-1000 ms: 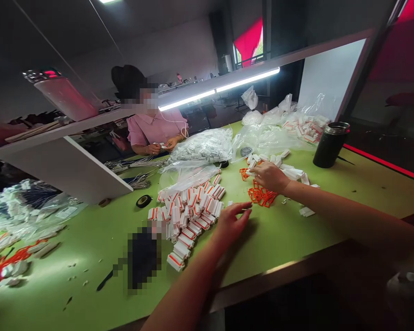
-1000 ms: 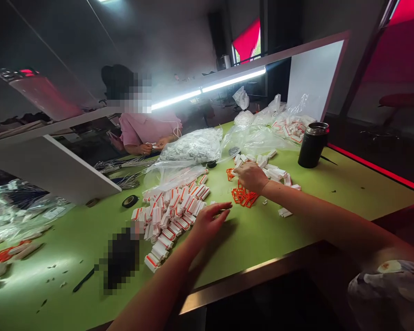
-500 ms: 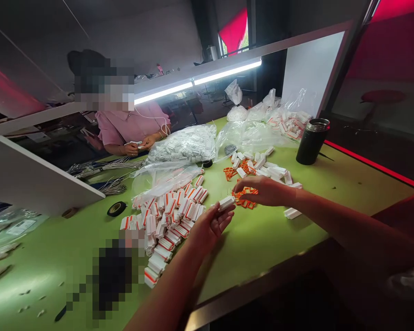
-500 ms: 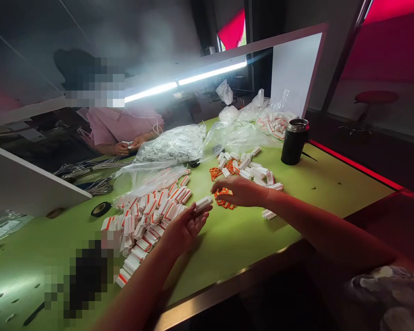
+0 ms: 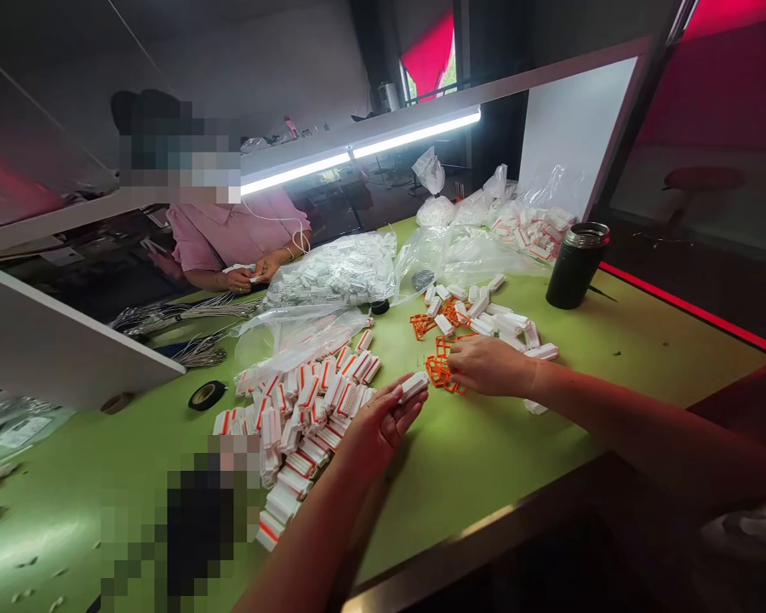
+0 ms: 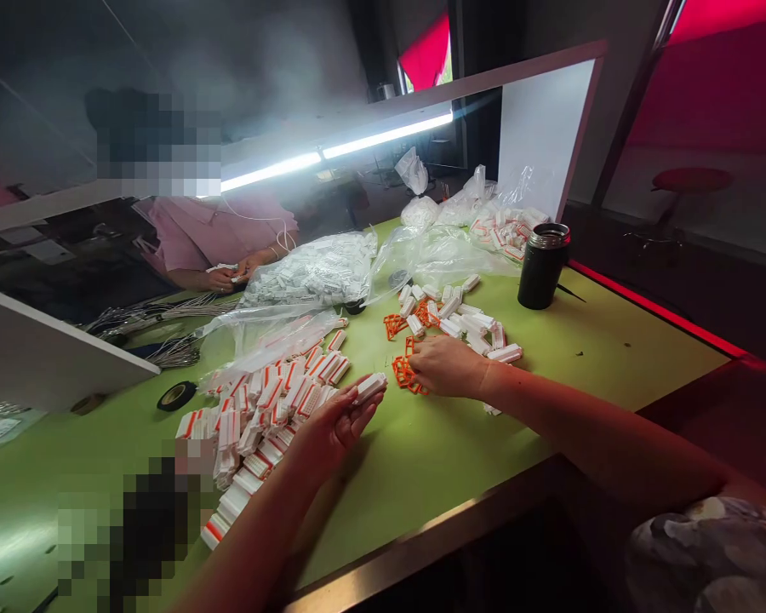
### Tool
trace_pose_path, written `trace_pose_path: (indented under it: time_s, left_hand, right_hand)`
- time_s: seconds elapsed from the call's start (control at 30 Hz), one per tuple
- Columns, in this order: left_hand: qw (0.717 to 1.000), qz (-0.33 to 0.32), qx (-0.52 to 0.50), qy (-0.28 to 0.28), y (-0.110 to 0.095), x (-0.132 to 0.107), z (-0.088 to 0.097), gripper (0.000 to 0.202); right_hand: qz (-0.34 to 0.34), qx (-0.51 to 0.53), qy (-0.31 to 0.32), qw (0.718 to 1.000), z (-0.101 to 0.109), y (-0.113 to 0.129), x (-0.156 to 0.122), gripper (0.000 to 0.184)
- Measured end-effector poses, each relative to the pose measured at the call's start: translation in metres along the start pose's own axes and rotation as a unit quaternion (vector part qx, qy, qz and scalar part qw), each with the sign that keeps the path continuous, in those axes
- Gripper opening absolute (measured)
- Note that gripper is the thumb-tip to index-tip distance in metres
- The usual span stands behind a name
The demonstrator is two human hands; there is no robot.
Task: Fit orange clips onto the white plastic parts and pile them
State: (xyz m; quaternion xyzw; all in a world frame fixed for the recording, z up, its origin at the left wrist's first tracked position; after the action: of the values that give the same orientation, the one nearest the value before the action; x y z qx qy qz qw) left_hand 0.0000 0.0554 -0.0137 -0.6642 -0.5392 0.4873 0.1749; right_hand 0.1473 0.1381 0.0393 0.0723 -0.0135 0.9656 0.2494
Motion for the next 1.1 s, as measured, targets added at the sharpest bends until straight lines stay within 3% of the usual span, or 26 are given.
trace_pose_path:
  time_s: [0.13,0.27,0.4,0.53,0.77,0.97,1.1]
  left_hand:
    - [1.0,0.001,0.012,-0.001,0.002,0.002,0.003,0.042]
    - [1.0,0.001,0.021,0.007,0.003,0.001,0.001,0.042]
    - [1.0,0.004,0.02,-0.011,0.002,-0.001,-0.002,0.039]
    - [1.0,0.001,0.012,-0.003,0.002,-0.005,-0.007,0.038]
    - [1.0,0.01,-0.012,-0.002,0.003,-0.005,-0.008,0.035]
    - [0.997,0.067,-0.017,0.027,0.015,-0.008,-0.016,0.033]
    - [0.997,0.051,-0.001,0.054,0.017,-0.011,-0.022,0.029]
  right_hand:
    - [-0.048,0.029,-0.021,0.998,-0.003,-0.006,0.001,0.02]
    - [-0.073,0.125,-0.087,0.986,0.007,-0.014,-0.002,0.009]
    - [-0.051,0.236,-0.16,0.957,0.028,-0.014,-0.007,0.006]
    - [-0.005,0.273,-0.205,0.94,0.045,-0.004,-0.011,0.01]
    - [0.066,0.292,-0.228,0.927,0.054,0.024,-0.016,0.015]
    - [0.031,0.301,-0.222,0.927,0.049,0.03,-0.016,0.013]
    - [0.035,0.262,-0.205,0.942,0.04,0.032,-0.015,0.013]
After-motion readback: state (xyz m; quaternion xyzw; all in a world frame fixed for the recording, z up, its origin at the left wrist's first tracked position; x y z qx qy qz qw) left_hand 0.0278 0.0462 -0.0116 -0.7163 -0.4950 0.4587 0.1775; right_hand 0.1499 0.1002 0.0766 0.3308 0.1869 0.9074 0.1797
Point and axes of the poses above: each hand's wrist, its own x-axis towards the middle knuckle, its own z-axis out of the back of the hand, y = z × x, the point moved 7 cm from there along x, towards the middle knuckle, and after that the axes turned 3 degrees about -y, right-handed, at the moved point
